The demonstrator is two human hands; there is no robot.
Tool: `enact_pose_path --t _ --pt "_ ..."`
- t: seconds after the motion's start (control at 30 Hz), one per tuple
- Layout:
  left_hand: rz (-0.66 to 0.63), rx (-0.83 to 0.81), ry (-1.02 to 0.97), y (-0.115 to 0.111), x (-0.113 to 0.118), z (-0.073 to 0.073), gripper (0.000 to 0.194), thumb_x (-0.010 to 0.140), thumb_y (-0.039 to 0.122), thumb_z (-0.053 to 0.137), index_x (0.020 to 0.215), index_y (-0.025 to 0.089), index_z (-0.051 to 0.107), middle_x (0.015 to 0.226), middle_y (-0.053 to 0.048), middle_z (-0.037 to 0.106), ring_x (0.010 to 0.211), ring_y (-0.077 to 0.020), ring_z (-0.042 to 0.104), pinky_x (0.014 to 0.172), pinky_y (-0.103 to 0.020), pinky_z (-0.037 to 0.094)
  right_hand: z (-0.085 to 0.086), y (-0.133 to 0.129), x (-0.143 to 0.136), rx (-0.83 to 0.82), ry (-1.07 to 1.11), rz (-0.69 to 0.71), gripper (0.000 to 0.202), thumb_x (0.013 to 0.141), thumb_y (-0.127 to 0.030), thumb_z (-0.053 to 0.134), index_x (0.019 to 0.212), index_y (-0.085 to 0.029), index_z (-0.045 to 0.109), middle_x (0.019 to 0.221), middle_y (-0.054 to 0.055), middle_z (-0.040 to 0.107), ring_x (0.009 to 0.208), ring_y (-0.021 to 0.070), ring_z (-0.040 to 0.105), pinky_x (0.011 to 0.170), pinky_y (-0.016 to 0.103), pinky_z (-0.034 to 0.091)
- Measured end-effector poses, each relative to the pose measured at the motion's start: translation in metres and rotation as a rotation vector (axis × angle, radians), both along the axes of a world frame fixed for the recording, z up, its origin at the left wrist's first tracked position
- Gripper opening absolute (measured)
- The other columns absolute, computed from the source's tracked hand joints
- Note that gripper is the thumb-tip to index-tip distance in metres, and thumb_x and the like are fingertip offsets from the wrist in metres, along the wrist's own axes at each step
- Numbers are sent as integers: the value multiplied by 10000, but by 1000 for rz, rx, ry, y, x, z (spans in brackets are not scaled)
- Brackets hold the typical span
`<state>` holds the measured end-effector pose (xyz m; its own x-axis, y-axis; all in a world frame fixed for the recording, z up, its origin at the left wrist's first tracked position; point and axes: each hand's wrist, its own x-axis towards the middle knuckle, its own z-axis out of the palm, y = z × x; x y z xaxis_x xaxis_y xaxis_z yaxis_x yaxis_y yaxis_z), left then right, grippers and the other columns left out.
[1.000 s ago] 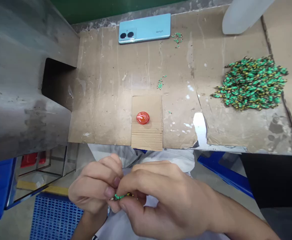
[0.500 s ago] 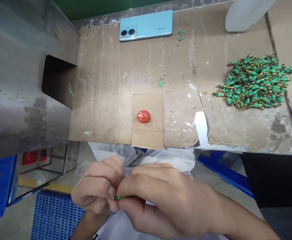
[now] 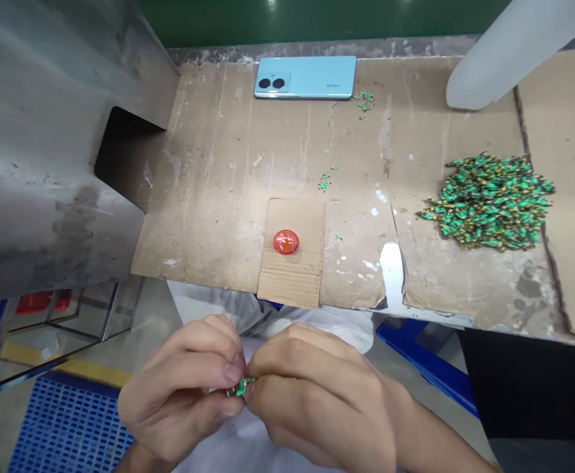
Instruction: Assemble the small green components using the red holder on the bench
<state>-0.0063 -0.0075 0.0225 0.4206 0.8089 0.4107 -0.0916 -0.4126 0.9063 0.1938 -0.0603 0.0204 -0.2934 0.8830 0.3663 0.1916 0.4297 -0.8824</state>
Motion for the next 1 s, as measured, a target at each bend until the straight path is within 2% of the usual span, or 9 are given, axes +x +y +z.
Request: enact_pose_path --t 0.2,0.3,0.47,0.67,0.83,1.0 --pt "51 -4 64 -5 1 8 85 1030 183 727 1010 102 745 873 -59 734 718 -137 708 621 -245 614 -1 1 1 -1 53 29 144 1071 -80 611 1166 -176 664 1025 80 769 870 161 718 789 288 669" --pt "129 13 152 -9 4 16 29 993 146 731 1015 133 747 857 -53 741 682 -137 709 586 -244 617 -6 1 -1 -9 91 42 236 1041 -88 672 1243 -206 640 1054 78 783 878 171 735 800 300 677" --pt "241 -2 266 -15 8 27 153 912 95 746 1014 207 750 796 -16 733 607 -139 687 508 -250 588 -13 -1 -5 -48 194 28 361 991 -81 744 1294 -238 625 1042 76 795 891 193 766 804 316 688" --pt "245 -21 283 -19 8 29 243 829 -2 697 984 182 735 808 2 726 627 -111 694 538 -217 587 -11 0 -7 -38 201 -3 363 989 -44 700 1275 -248 612 1024 86 789 852 201 754 764 354 697" --pt "236 -41 267 -16 10 29 234 819 -18 675 954 167 724 800 3 729 636 -107 702 551 -193 590 -8 3 -9 12 142 -50 346 962 8 638 1213 -230 617 970 62 767 809 179 723 731 341 678" --pt "188 -129 227 -11 10 27 208 836 -11 679 932 163 739 796 2 750 671 -98 725 632 -164 618 -6 5 -10 39 105 -108 386 893 73 625 1171 -196 624 943 57 735 856 167 715 767 313 661"
